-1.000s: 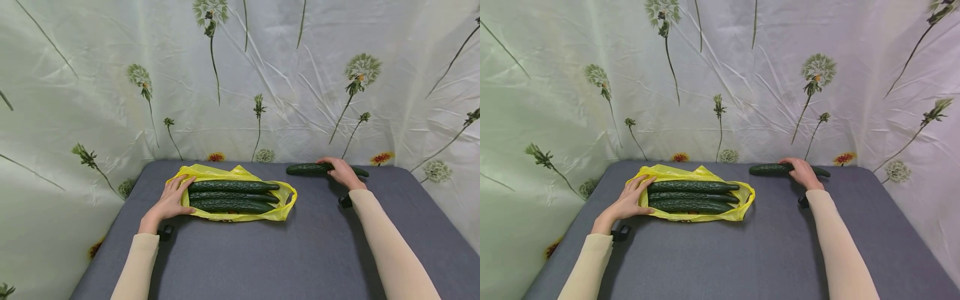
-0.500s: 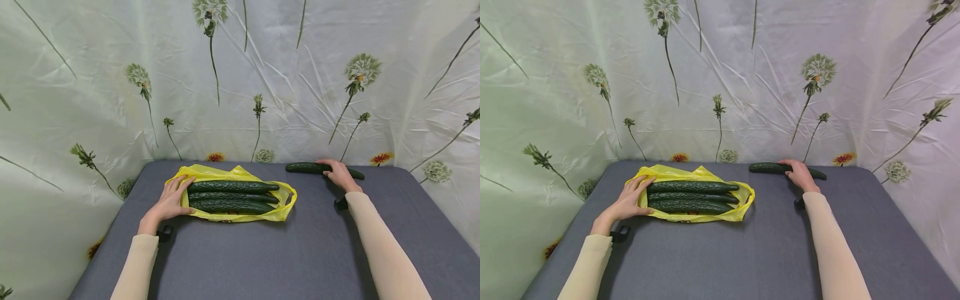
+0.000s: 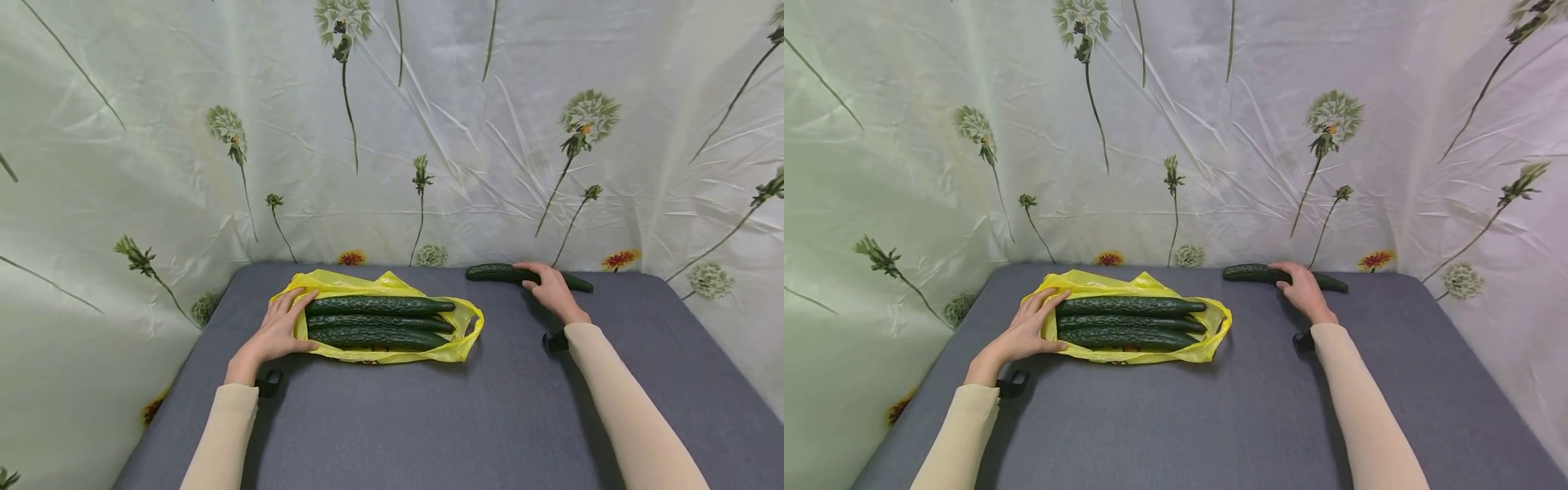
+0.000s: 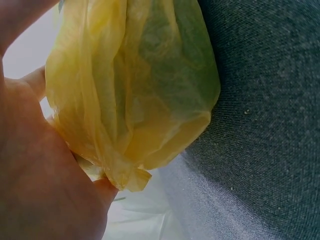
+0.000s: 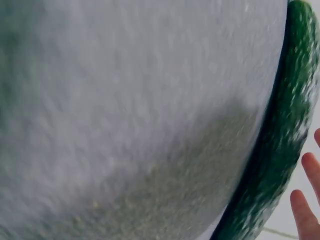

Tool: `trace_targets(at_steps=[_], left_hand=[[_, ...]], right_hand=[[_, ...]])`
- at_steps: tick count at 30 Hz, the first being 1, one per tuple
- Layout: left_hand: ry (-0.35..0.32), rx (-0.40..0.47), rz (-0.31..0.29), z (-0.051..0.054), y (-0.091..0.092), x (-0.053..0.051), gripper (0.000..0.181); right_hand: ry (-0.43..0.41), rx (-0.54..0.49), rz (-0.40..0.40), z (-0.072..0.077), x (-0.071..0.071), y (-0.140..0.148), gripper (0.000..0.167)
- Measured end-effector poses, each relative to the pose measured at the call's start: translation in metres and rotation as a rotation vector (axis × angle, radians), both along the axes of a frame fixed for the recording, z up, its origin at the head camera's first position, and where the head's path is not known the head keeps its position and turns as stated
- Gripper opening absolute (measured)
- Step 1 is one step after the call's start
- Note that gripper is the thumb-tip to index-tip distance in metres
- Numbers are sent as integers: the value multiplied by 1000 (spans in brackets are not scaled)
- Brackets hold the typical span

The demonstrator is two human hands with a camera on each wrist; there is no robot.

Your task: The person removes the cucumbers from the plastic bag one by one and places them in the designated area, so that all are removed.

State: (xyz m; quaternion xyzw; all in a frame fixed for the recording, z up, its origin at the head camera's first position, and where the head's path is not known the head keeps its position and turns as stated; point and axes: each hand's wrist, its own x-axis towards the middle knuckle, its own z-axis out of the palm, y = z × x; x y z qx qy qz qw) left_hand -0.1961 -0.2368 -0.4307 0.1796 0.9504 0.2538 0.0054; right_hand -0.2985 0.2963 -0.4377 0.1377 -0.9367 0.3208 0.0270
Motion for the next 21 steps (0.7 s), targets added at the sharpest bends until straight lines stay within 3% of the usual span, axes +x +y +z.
trace_targets(at_steps=[21], left_hand=[[13, -6, 5, 2, 0, 1, 95]], right_hand=[[105, -118, 114, 21, 29, -47, 34]])
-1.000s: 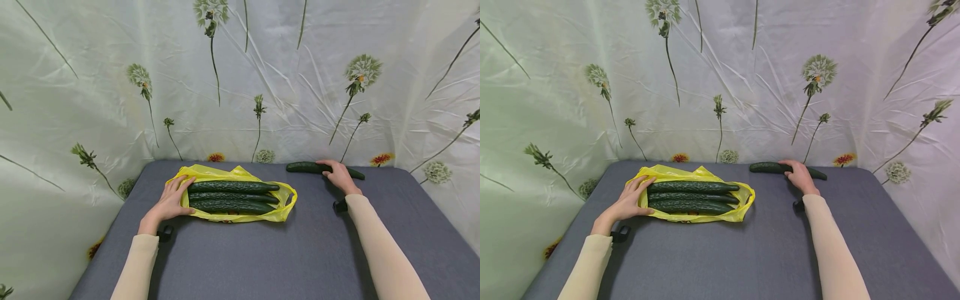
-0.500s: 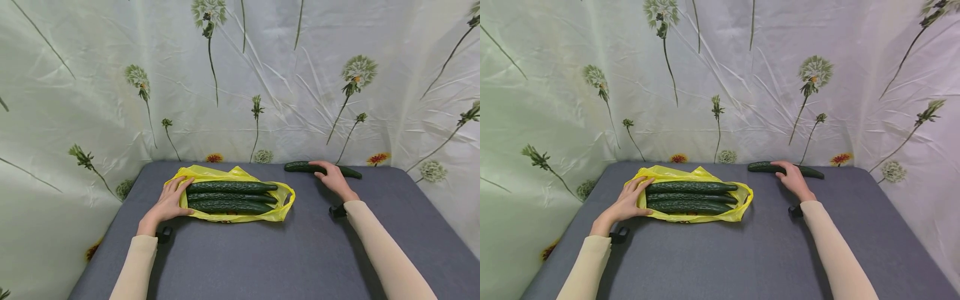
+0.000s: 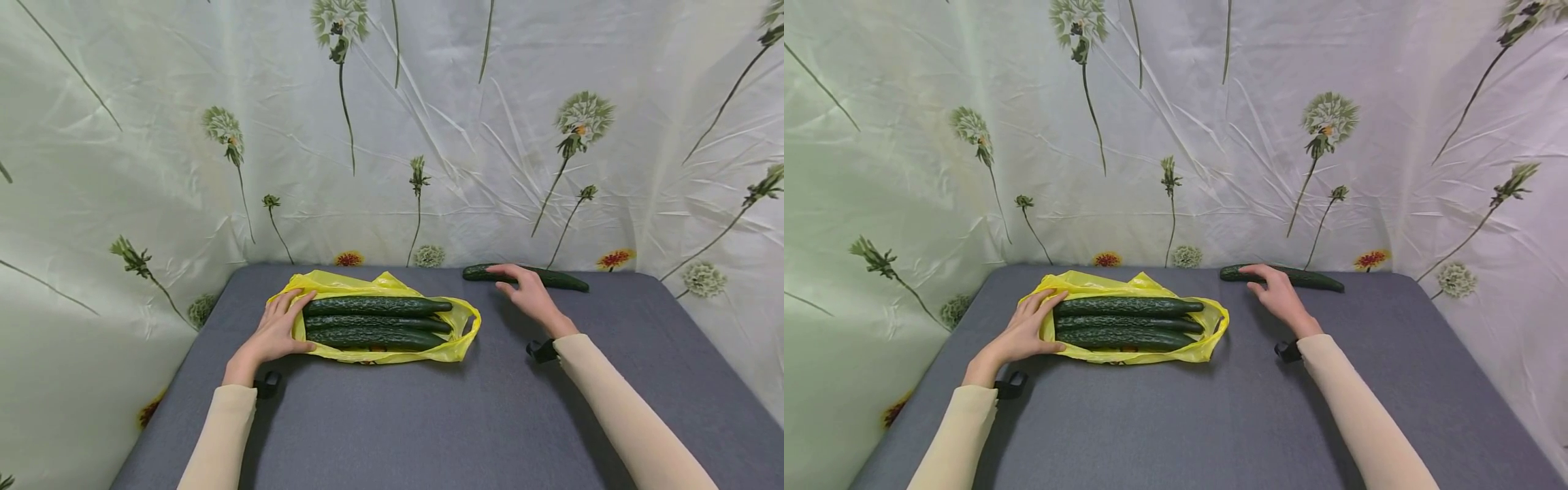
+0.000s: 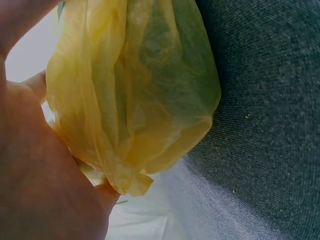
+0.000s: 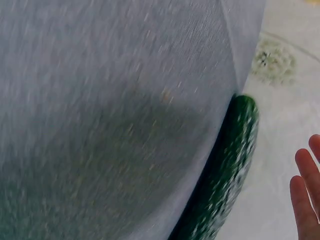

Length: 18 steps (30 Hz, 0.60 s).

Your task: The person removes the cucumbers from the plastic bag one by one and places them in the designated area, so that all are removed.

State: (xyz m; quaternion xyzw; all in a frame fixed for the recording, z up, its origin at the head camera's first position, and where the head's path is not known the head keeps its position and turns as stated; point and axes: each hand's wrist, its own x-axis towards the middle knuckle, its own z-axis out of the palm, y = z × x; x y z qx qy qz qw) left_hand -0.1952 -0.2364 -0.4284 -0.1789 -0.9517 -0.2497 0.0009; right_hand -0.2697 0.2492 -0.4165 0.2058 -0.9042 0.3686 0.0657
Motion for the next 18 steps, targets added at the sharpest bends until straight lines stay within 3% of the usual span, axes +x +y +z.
trace_targets(at_steps=[18], left_hand=[[1, 17, -3, 1, 2, -1, 84]], right_hand=[[109, -77, 201, 25, 21, -55, 30]])
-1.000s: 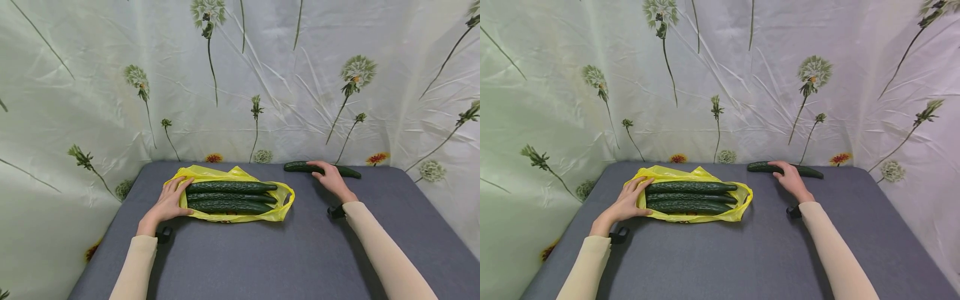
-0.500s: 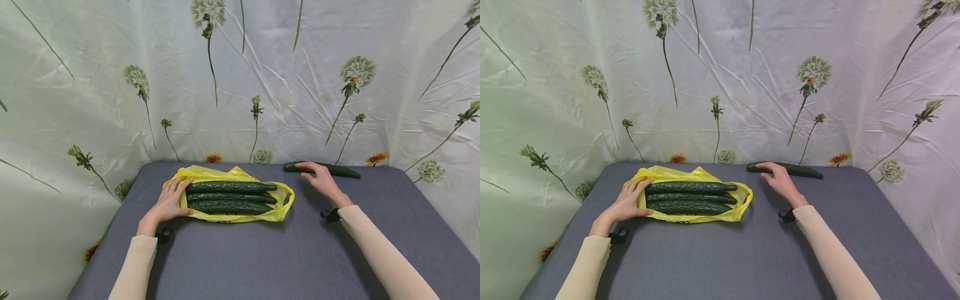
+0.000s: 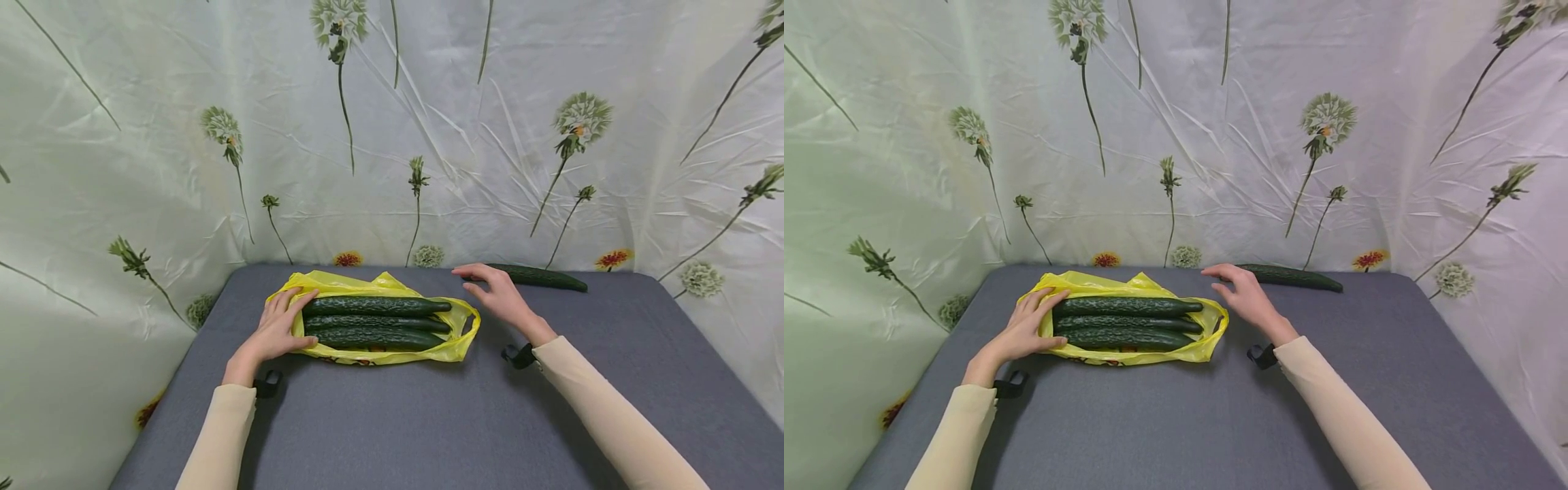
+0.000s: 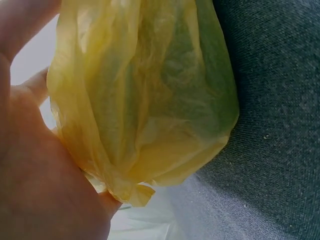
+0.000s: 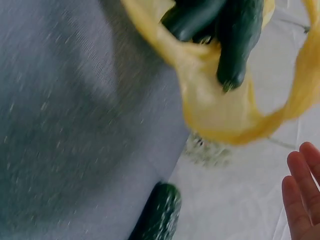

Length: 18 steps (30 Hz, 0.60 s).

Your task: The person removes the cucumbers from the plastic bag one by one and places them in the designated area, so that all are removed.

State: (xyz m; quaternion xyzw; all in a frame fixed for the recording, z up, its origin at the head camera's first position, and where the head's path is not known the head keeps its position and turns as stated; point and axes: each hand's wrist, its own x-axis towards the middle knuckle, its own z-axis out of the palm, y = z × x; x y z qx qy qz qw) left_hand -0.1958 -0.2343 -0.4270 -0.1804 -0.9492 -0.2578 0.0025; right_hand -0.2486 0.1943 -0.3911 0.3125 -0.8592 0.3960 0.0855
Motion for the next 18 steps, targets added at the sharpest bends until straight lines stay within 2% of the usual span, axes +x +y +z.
trace_targets(at_steps=[11, 18], left_hand=[[17, 38, -35, -2, -3, 1, 63], [20, 26, -13, -1, -1, -1, 58]], right_hand=[[20, -23, 103, -3, 7, -25, 31], [14, -48, 158, 1, 13, -45, 31]])
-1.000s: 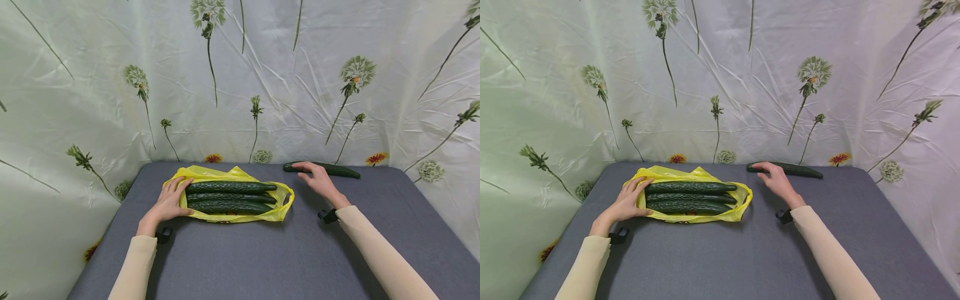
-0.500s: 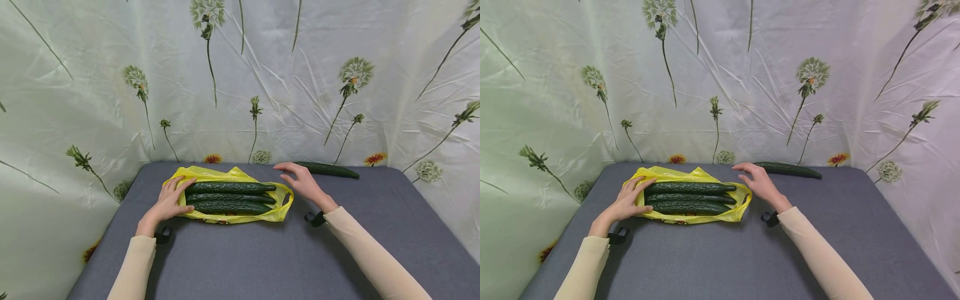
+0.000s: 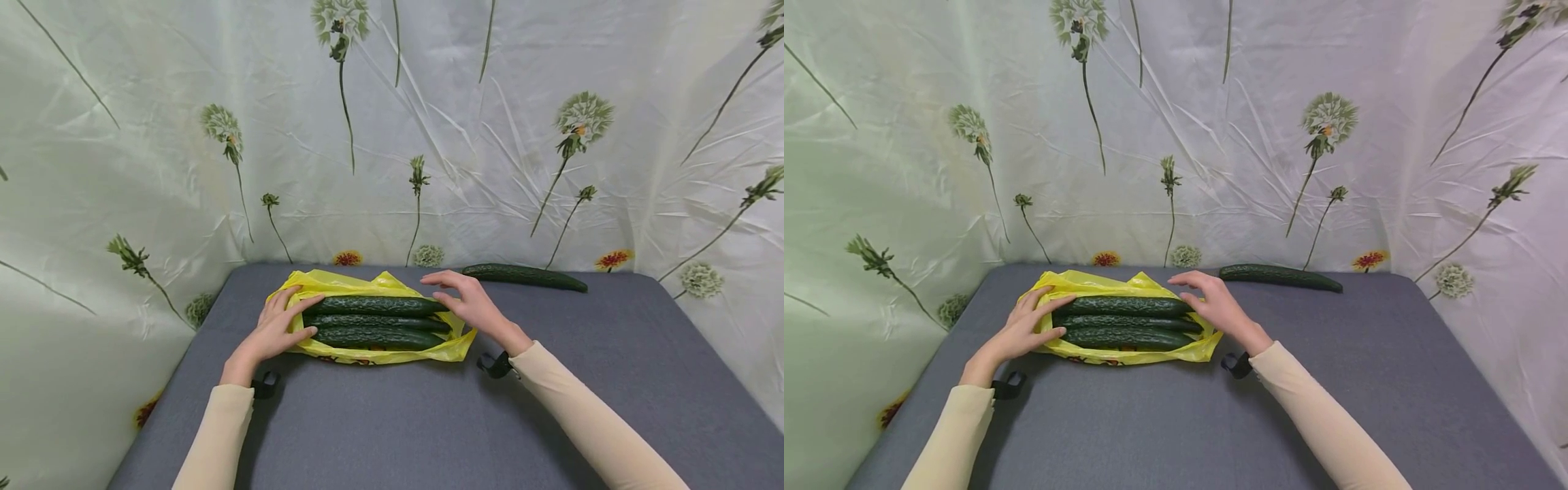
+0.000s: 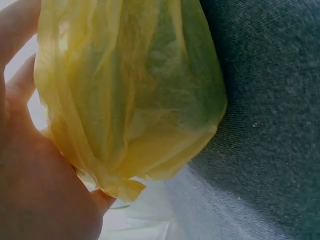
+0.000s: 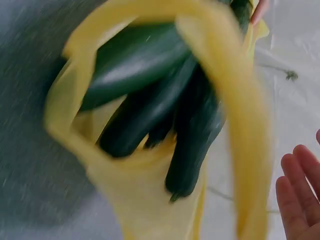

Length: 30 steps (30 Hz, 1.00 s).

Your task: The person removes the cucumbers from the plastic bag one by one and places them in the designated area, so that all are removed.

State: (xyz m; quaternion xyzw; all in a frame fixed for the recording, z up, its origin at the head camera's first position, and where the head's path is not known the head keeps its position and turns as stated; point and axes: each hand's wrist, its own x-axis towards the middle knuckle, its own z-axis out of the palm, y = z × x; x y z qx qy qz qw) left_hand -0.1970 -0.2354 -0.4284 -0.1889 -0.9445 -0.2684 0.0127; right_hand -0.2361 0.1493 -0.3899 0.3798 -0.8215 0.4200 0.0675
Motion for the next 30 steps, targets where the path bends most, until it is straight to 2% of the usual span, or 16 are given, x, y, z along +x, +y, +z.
trace_targets(at_steps=[6, 12, 19, 26, 30], left_hand=[[-1, -45, 59, 4, 6, -4, 61], [-4, -83, 92, 7, 10, -9, 67], [1, -87, 104, 4, 9, -12, 78], [17, -98, 106, 2, 7, -12, 84], [12, -96, 105, 0, 7, -12, 85]], right_hand=[[4, -9, 31, 2, 5, -17, 31], [2, -19, 53, -1, 5, -32, 31], [-29, -27, 79, -6, 4, -46, 30], [-37, 2, 74, -17, -1, -60, 30], [-69, 22, 68, -21, -2, -67, 31]])
